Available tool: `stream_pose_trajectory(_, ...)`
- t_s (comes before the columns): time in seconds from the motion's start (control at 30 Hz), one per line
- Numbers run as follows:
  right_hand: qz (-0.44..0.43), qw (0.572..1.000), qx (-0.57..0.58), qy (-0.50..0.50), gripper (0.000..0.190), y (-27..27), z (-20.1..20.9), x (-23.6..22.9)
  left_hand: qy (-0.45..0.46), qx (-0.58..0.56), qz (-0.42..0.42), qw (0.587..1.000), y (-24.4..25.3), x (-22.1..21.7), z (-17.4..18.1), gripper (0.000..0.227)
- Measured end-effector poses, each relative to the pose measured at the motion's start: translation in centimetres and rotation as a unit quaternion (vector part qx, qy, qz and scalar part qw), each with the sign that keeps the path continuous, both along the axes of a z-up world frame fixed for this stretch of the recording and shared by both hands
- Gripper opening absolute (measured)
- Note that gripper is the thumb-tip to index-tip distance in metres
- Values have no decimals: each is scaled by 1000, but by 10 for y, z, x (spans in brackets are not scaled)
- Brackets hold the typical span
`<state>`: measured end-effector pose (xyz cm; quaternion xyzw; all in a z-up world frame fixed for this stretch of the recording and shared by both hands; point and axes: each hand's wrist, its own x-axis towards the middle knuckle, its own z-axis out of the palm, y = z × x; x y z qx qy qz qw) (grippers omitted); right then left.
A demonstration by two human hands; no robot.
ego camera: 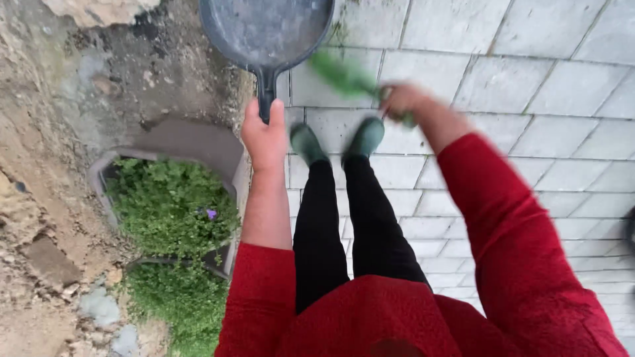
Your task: The person sweeps debris from a stone pavement into a dustpan and then uses a small knife to scrape moss from the joints between the paving stones.
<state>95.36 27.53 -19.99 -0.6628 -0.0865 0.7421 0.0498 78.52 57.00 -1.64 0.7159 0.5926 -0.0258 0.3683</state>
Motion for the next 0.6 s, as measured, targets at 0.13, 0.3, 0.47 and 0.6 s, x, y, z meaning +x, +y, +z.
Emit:
stream_pose_trajectory(0.13,-330,935,12,-130,75,32,68,55,-31,3,22,999,12,0,-11,33)
stream_pose_trajectory(0.3,-368,927,5,-78,83,77,123,11,-33,-7,49,998,25,0,2,30)
stream_pose_trajectory(0.47,-186,980,7,72,48,160,59,40,-38,-18,42,998,46,2,12,28)
stream_pose_trajectory(0.6,-476,875,-50,-71,10,192,101,122,-79,-21,1,997,61,2,34,39)
